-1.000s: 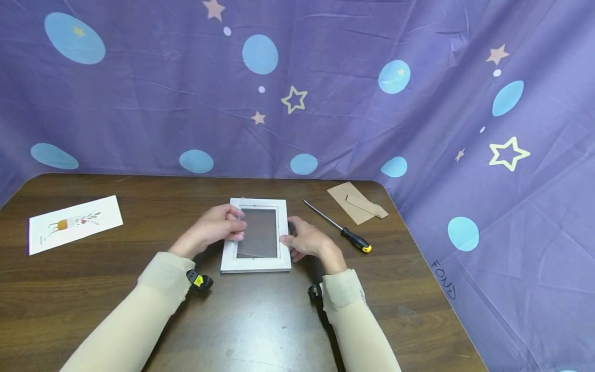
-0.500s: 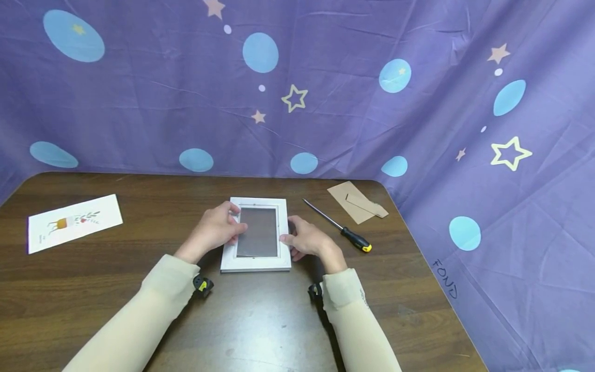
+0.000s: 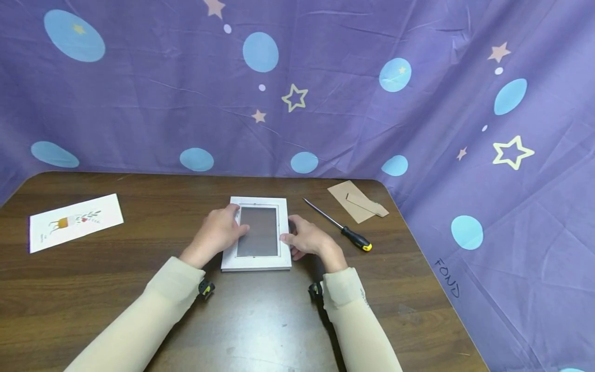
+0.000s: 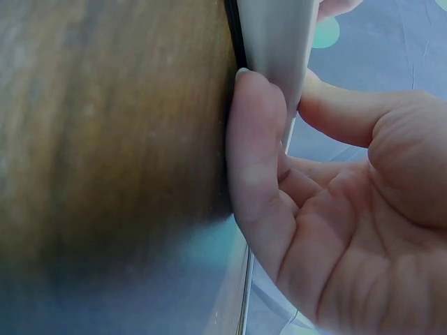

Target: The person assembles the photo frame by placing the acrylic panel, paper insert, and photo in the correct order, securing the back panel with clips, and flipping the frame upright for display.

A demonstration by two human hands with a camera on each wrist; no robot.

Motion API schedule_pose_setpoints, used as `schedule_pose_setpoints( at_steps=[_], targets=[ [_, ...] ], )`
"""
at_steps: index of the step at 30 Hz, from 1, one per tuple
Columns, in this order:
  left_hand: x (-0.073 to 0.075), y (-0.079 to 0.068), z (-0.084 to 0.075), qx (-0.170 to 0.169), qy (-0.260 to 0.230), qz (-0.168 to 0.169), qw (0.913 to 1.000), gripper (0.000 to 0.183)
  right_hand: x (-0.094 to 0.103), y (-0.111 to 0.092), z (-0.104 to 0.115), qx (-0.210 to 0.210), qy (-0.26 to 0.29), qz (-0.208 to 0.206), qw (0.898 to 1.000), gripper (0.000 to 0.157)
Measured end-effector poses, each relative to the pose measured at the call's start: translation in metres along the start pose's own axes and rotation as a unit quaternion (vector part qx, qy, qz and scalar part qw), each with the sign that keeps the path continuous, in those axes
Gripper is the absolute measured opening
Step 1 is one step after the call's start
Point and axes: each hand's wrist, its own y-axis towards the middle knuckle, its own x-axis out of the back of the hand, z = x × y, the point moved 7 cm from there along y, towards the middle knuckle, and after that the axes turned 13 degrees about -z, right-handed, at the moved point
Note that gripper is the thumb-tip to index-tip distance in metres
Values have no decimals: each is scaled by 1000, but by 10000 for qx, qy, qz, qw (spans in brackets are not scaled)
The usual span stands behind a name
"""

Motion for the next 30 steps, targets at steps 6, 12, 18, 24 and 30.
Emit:
schedule_pose_setpoints(
  at_steps=[6,12,18,24,30],
  targets=[
    [-5,-3,-8,-367,346,418,9979,75,-1,0,0,-9,32,4,10000,61],
    [-7,-5,-9,-330,464,728,9957,77,-1,0,-1,-46,110,40,9999,61],
    [-9,-6,-9,-380,546,733,9951,77,-1,0,-2,-48,121,55,9999,59],
    [-11,-5,-9,-420,684,695,9943,76,0,-1,-1,-42,118,55,9999,60],
    [-13,-7,-9,-310,752,743,9939,77,-1,-1,-1,-11,144,70,9999,59]
  ],
)
